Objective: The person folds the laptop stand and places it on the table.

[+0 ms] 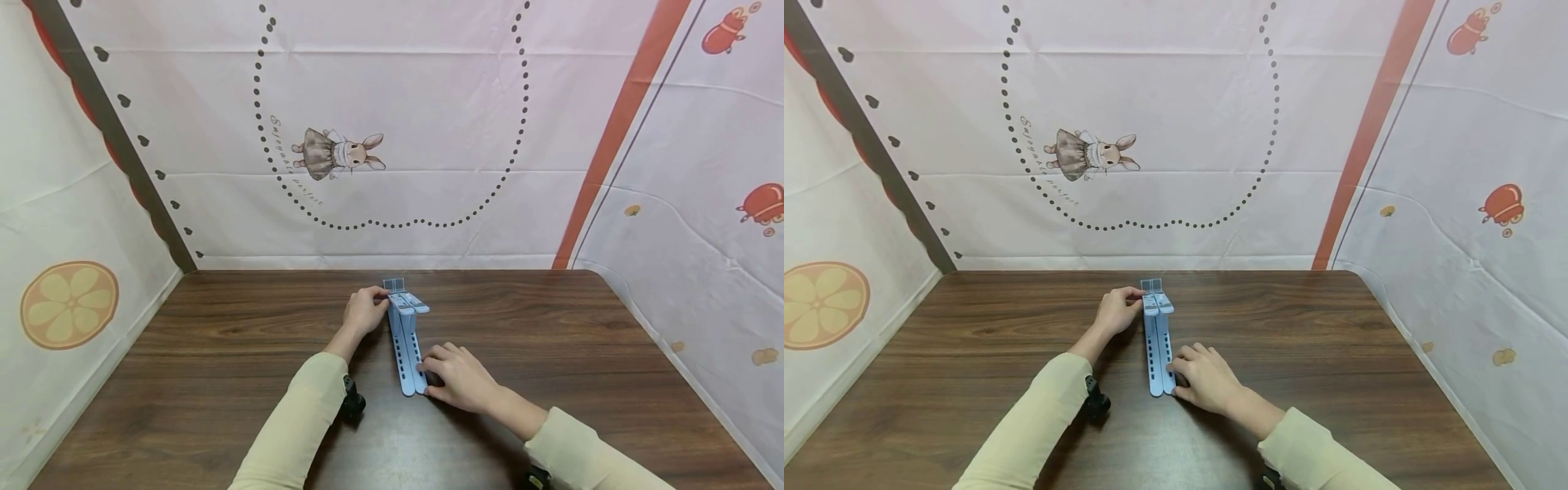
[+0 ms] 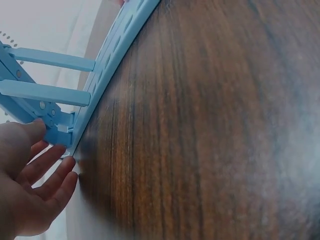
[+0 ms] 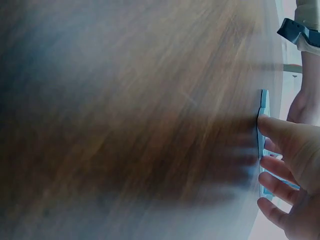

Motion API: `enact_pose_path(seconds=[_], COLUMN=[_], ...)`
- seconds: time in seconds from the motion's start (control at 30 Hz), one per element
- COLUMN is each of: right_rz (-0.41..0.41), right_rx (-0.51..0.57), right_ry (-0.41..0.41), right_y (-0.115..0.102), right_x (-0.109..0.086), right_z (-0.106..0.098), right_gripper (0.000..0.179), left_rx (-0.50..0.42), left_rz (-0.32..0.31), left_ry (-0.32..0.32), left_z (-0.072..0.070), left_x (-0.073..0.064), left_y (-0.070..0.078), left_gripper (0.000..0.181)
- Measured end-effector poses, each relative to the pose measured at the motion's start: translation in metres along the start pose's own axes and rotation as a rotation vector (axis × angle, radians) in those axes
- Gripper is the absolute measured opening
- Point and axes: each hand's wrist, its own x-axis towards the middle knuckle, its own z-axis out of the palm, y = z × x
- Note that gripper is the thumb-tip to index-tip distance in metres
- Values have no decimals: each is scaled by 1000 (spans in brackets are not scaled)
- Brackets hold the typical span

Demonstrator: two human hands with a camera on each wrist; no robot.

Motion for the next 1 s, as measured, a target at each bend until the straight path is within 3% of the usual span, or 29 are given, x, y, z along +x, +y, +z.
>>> enact_pose_path(seconds=[0.2,0.53,0.83,1.0], right_rz=[13,31,27,30], right_rx=[-3,-9,-7,-8], right_ry=[4,6,6,7], right_y=[-5,-10,-12,-12], right_x=[3,7,7,6], right_z=[2,7,7,7], right_gripper=[32,31,31,31], left_rx=[6,-4,18,11], left_rz=[19,-2,21,44], left_ry=[-6,-26,-69,-62], left_z=[0,-2,-5,-11], left_x=[2,2,-1,-6], left_y=[-2,0,0,1], left_gripper=[26,26,31,29])
